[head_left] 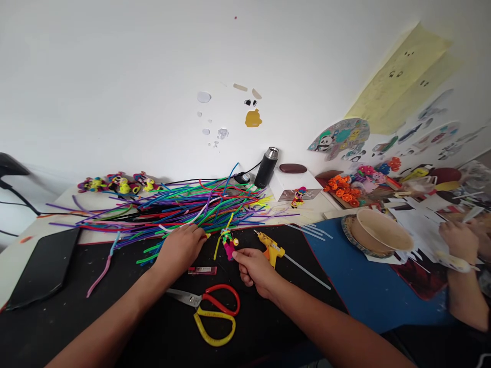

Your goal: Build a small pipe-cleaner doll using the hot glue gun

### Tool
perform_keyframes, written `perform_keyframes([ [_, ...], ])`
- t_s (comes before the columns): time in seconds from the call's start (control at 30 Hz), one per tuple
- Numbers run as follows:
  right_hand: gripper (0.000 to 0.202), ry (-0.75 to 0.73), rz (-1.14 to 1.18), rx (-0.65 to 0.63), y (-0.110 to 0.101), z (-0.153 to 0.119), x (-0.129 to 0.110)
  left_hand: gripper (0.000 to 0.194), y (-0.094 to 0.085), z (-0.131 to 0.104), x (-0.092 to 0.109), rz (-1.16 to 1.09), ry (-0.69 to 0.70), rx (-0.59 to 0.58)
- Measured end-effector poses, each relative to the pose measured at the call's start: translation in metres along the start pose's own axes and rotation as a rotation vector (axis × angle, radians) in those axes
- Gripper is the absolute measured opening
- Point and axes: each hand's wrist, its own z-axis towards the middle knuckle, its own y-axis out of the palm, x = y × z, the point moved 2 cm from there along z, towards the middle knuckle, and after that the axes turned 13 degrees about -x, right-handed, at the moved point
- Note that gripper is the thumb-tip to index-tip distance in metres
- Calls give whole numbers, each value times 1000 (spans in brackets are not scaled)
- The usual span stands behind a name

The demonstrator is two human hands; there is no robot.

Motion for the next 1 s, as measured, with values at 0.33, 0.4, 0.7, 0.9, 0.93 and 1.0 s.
perform_keyframes([
  [0.33, 35, 37, -29, 10, 2, -3, -4, 26, -11, -3, 4, -234, -32, 57],
  [0.4, 37, 46, -41, 8, 3, -3, -3, 25, -9, -4, 3, -258, -24, 59],
  [0.7, 26, 66, -87, 10, 4, -4, -1, 26, -1, -7, 2, -342, 16, 72],
  [0.9, 31, 60, -134, -10, 4, -4, -2, 25, 3, -9, 5, -332, 52, 59],
  [0.93, 32, 59, -139, -13, 4, -3, -2, 24, 3, -9, 6, -330, 57, 58],
  [1.0, 35, 54, -144, -14, 4, -2, 0, 24, 2, -10, 7, -326, 63, 60],
])
